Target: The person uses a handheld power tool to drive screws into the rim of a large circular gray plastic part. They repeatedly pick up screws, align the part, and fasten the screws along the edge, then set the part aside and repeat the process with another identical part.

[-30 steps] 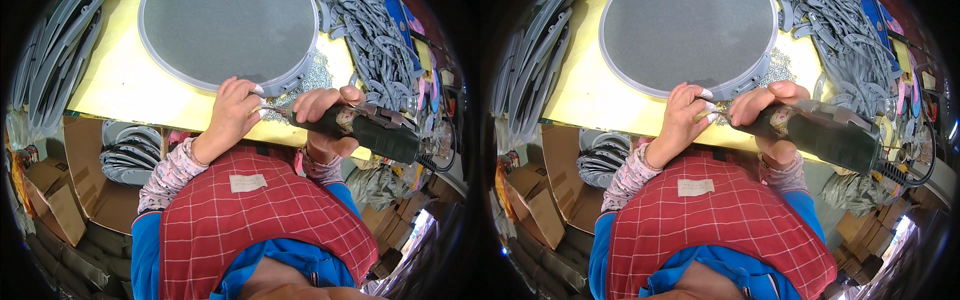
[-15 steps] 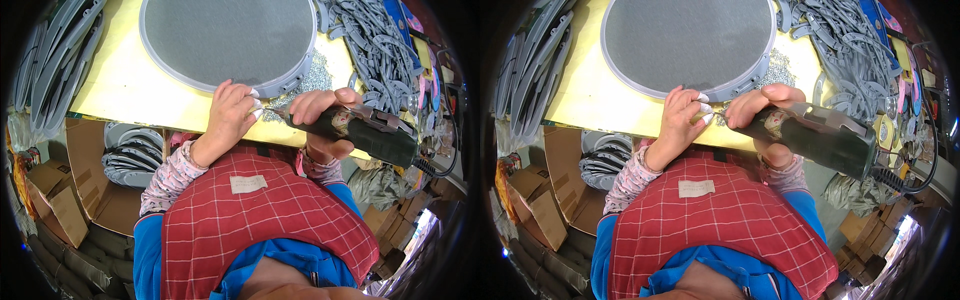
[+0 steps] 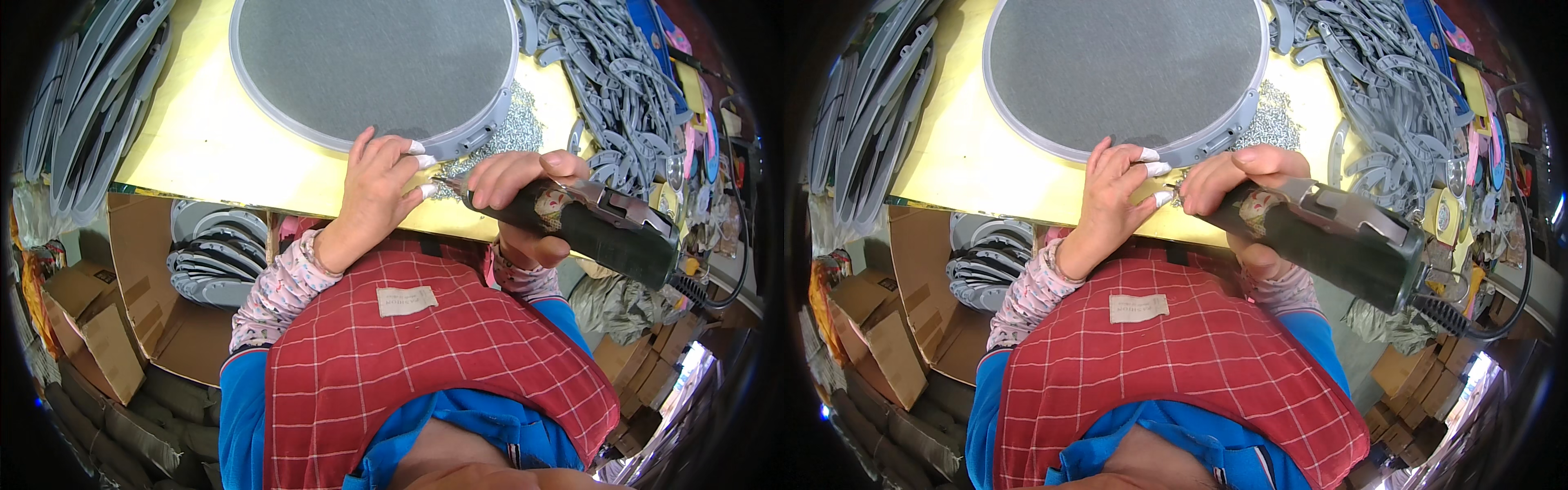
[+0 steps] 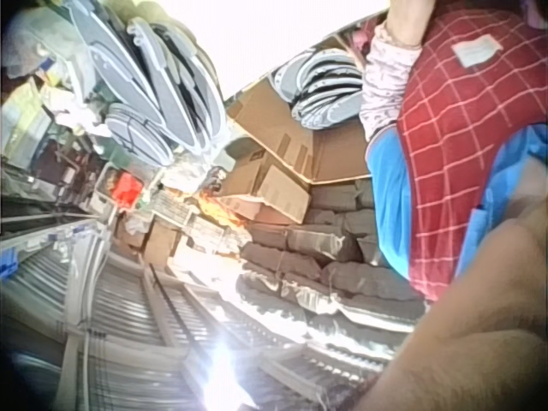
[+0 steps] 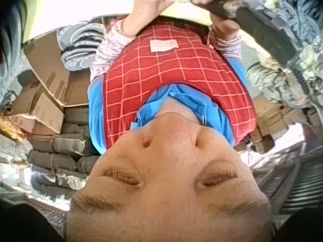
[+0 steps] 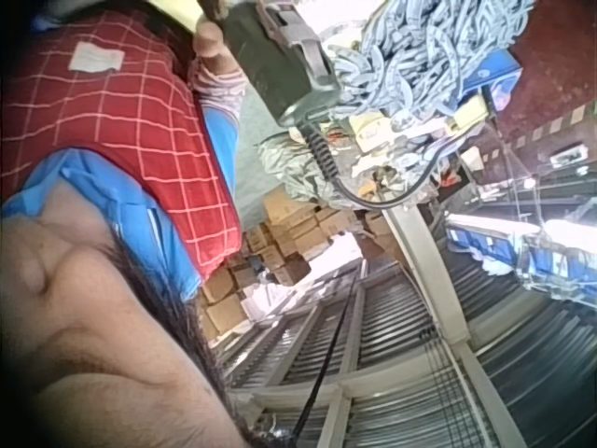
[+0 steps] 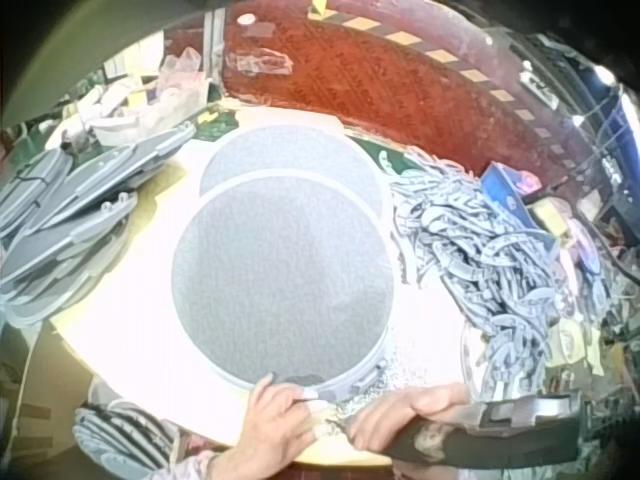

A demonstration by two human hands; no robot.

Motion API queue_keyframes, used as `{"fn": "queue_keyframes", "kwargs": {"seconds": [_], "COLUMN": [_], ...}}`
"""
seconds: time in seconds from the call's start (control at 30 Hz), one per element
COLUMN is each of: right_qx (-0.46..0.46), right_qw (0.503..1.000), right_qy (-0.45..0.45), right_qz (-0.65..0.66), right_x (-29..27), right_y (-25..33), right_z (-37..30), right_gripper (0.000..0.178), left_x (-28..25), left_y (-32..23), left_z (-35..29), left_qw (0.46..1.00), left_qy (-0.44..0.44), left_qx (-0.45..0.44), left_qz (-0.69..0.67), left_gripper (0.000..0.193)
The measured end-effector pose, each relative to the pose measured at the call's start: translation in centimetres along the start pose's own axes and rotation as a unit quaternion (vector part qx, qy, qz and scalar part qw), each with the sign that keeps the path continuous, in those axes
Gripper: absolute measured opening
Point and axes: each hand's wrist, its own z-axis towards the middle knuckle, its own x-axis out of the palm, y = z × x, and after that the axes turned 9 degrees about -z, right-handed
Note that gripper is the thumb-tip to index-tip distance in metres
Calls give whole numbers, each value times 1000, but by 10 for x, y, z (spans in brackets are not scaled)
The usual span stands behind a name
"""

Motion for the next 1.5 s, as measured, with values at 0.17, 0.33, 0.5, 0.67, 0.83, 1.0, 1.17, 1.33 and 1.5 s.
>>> {"fn": "queue_keyframes", "kwargs": {"seconds": [0.17,0.33,0.5,0.67,0.83,1.0,1.17,1.33,1.5], "right_qx": [16,7,5,-5,-12,-9,11,18,64], "right_qw": [998,998,999,1000,1000,999,999,999,996], "right_qy": [-29,-22,10,17,19,-5,-12,-10,-9], "right_qz": [56,61,36,20,-9,-40,-52,-45,-55], "right_x": [-1,-1,-1,8,7,2,5,5,8], "right_y": [-2,-2,-3,-6,-7,-8,-13,-18,-27], "right_z": [-3,-3,1,-1,0,11,12,13,8], "right_gripper": [85,84,85,83,84,85,84,86,81], "left_x": [2,-1,0,2,-5,-12,-1,5,5], "left_y": [8,7,8,10,2,18,22,26,23], "left_z": [-3,-3,0,-5,3,8,12,10,9], "left_qw": [999,1000,998,991,995,992,991,991,991], "left_qy": [1,1,2,-19,-65,-40,-25,-17,-16], "left_qx": [45,9,60,108,-4,-38,-12,0,-7], "left_qz": [-11,-19,24,80,74,116,134,134,132], "left_gripper": [26,26,28,32,41,44,30,24,28]}}
